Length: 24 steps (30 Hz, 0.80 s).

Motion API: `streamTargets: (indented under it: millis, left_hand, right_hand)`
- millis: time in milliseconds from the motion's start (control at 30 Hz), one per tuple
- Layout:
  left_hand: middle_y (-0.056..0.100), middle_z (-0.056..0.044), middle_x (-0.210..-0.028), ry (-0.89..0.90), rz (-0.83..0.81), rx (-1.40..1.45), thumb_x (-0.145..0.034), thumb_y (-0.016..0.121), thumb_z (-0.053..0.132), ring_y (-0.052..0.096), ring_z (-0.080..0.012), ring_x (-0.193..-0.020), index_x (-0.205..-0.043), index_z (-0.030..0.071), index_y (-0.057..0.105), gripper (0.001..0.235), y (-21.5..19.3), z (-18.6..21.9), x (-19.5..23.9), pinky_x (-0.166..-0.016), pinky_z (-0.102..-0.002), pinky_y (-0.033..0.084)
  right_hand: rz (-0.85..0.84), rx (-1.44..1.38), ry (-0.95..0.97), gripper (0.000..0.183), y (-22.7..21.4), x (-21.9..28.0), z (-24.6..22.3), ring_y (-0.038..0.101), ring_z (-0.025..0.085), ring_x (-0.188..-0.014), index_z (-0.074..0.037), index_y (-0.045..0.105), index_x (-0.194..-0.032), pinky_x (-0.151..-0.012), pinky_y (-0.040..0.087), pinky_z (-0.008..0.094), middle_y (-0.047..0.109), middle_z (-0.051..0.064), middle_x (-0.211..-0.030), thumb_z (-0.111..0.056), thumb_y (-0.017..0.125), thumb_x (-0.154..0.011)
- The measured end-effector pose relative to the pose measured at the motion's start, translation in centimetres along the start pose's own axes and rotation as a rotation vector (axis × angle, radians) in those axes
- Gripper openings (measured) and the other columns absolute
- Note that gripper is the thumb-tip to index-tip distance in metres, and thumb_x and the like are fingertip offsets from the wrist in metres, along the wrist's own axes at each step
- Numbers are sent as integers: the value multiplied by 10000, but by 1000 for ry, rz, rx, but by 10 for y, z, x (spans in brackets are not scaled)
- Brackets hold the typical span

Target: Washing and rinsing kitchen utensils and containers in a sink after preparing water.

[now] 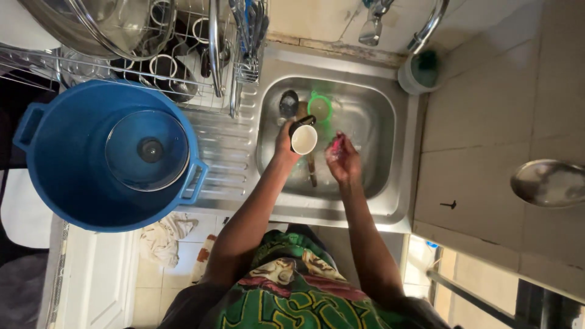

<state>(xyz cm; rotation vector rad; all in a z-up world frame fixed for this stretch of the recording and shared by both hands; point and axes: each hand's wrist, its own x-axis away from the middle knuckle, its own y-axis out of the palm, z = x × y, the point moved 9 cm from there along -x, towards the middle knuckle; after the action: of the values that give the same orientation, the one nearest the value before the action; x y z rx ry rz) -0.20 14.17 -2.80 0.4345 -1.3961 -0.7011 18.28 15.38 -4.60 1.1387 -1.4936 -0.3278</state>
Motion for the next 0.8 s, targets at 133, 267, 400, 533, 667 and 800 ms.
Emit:
streamTargets:
  millis: [133,267,400,533,667,800]
  left_hand:
    - [717,-187,-1123,156,164,-222,-783,984,288,727,-325,-990,-1208,16,722,568,-31,-13,-51,-810,-475,645]
    - [760,-69,-1268,278,199,-642,-691,1005,496,732,-285,-1162,-1287,185,769,712,-34,-8,-57,-961,-452,607]
    - [777,-124,-862,88,138,-270,-734,942,260,766,-272,-705,-917,78,814,288,-33,-5,-24,-644,-440,644]
    - [762,-92,-860,-75,136,-106,-776,850,347,741,-264,-715,-891,137,785,248,-32,-7,-6,-673,-430,645]
    - [764,-98,-823,-78,86,-26,-807,825,301,730,-259,-673,-851,119,758,200,-22,10,10,-649,-388,642]
    - [789,-96,-840,-72,91,-67,-783,833,375,752,-245,-688,-857,145,762,251,-17,15,19,-689,-426,666]
  right_hand:
    - [-344,543,0,276,104,48,26,723,244,-816,15,677,-1273,-689,694,372,691,159,-975,31,650,-999]
    - [-646,935,-477,664,152,45,-37,793,363,-899,132,707,-1241,-731,668,473,724,316,-1044,-397,844,-863]
    - [-179,1058,-676,339,-32,-76,-132,737,134,-689,-75,710,-1267,-571,562,167,723,67,-1134,94,582,-1002]
    - [-304,1002,-446,340,-64,-102,-77,693,299,-1064,36,718,-1285,-896,553,358,727,194,-1198,65,569,-980]
    - [-594,964,-304,184,-6,-42,-40,782,362,-886,74,715,-989,-814,645,476,735,234,-967,87,757,-810]
    - [-278,778,-975,249,-71,-103,-131,763,463,-951,62,692,-989,-874,644,646,679,237,-1017,244,791,-850]
